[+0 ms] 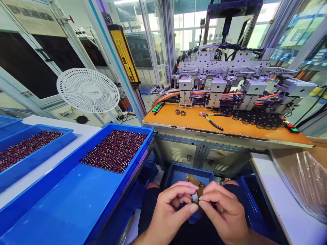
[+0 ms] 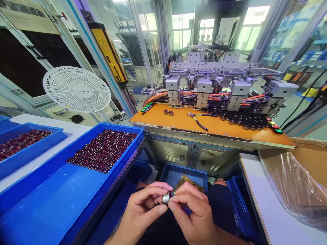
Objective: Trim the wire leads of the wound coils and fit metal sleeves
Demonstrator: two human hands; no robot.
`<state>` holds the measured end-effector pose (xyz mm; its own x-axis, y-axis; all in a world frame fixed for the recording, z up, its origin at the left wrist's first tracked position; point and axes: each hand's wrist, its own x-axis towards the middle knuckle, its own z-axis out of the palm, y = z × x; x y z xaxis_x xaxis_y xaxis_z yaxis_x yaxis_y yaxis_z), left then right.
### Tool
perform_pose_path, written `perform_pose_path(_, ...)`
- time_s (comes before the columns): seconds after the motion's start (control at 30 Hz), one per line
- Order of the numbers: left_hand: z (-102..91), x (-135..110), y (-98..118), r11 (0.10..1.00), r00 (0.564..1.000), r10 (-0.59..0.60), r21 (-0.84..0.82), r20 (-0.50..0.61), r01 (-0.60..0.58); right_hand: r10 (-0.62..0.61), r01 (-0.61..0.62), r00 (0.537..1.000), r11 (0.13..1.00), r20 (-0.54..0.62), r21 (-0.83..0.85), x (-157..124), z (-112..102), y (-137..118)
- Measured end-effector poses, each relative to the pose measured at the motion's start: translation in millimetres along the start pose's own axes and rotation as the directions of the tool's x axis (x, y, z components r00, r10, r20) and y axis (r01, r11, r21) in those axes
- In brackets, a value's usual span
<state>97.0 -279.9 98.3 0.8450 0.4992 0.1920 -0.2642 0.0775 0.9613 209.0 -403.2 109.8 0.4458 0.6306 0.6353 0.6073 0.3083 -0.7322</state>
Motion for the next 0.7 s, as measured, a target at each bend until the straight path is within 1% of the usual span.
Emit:
perform_pose_path(0.1,-1.1,0.2,0.0,1.0,1.0,0.01,-0.014,0.006,-0.01,0.05,-0.05,0.999,0.999,-0.011,0.005,-2.2,-1.7,0.4)
perform_pose_path(0.17,-4.1,0.1,1.9,0.998,0.999,0.045,0.044,0.0,-0.045,0.114,-0.114,0.993,0.993,-0.02,-0.008,-2.9,-8.5,3.0)
perform_pose_path(0.23,-8.2,0.0,5.6,0.974,0.993,0.117,0.195,-0.006,-0.114,0.187,-0.188,0.982,0.981,-0.017,-0.046,-2.0,-20.2,5.7)
perform_pose_path(0.27,-10.3,0.0,7.9,0.944,0.987,0.162,0.292,0.003,-0.156,0.209,-0.211,0.978,0.974,-0.022,-0.082,-0.9,-27.3,6.3)
perform_pose_path(0.3,-12.0,0.1,10.4,0.9,0.977,0.212,0.386,0.024,-0.205,0.203,-0.205,0.979,0.969,-0.028,-0.139,0.7,-34.3,5.9)
perform_pose_path(0.33,-13.2,0.2,12.8,0.848,0.964,0.26,0.464,0.056,-0.256,0.156,-0.16,0.987,0.961,-0.036,-0.224,2.6,-40.6,4.4)
perform_pose_path(0.37,-13.7,0.4,15.1,0.797,0.948,0.303,0.52,0.095,-0.307,0.052,-0.058,0.998,0.945,-0.025,-0.323,4.8,-45.7,1.7)
perform_pose_path(0.4,-13.6,0.6,17.0,0.752,0.932,0.337,0.556,0.136,-0.353,-0.081,0.084,0.996,0.9,0.026,-0.427,7.3,-49.1,-1.7)
perform_pose_path(0.43,-13.0,0.9,18.5,0.716,0.916,0.362,0.577,0.176,-0.394,-0.225,0.257,0.966,0.82,0.124,-0.511,10.3,-50.7,-5.5)
perform_pose_path(0.47,-12.1,1.1,19.7,0.69,0.902,0.377,0.586,0.212,-0.426,-0.349,0.428,0.904,0.714,0.248,-0.554,13.6,-50.4,-9.0)
perform_pose_path(0.5,-11.0,1.3,20.5,0.673,0.891,0.383,0.587,0.242,-0.449,-0.432,0.572,0.82,0.604,0.374,-0.555,17.2,-48.7,-11.6)
perform_pose_path(0.53,-10.1,1.3,21.1,0.665,0.884,0.384,0.585,0.266,-0.464,-0.479,0.673,0.739,0.513,0.473,-0.533,20.9,-46.0,-12.8)
perform_pose_path(0.57,-9.4,1.0,21.3,0.662,0.88,0.382,0.582,0.281,-0.473,-0.496,0.733,0.68,0.453,0.54,-0.507,24.2,-42.7,-12.7)
perform_pose_path(0.6,-9.2,0.6,21.4,0.665,0.88,0.378,0.577,0.286,-0.473,-0.489,0.756,0.655,0.431,0.576,-0.493,26.7,-39.4,-11.4)
perform_pose_path(0.63,-9.3,-0.1,21.3,0.673,0.883,0.375,0.572,0.283,-0.47,-0.465,0.748,0.663,0.451,0.586,-0.488,28.0,-36.1,-9.5)
perform_pose_path(0.67,-9.9,-0.9,21.1,0.685,0.887,0.371,0.564,0.273,-0.461,-0.41,0.701,0.706,0.516,0.577,-0.492,28.0,-33.0,-7.6)
perform_pose_path(0.7,-10.8,-1.7,20.8,0.702,0.892,0.369,0.55,0.261,-0.452,-0.34,0.627,0.761,0.605,0.553,-0.491,26.9,-30.4,-6.2)
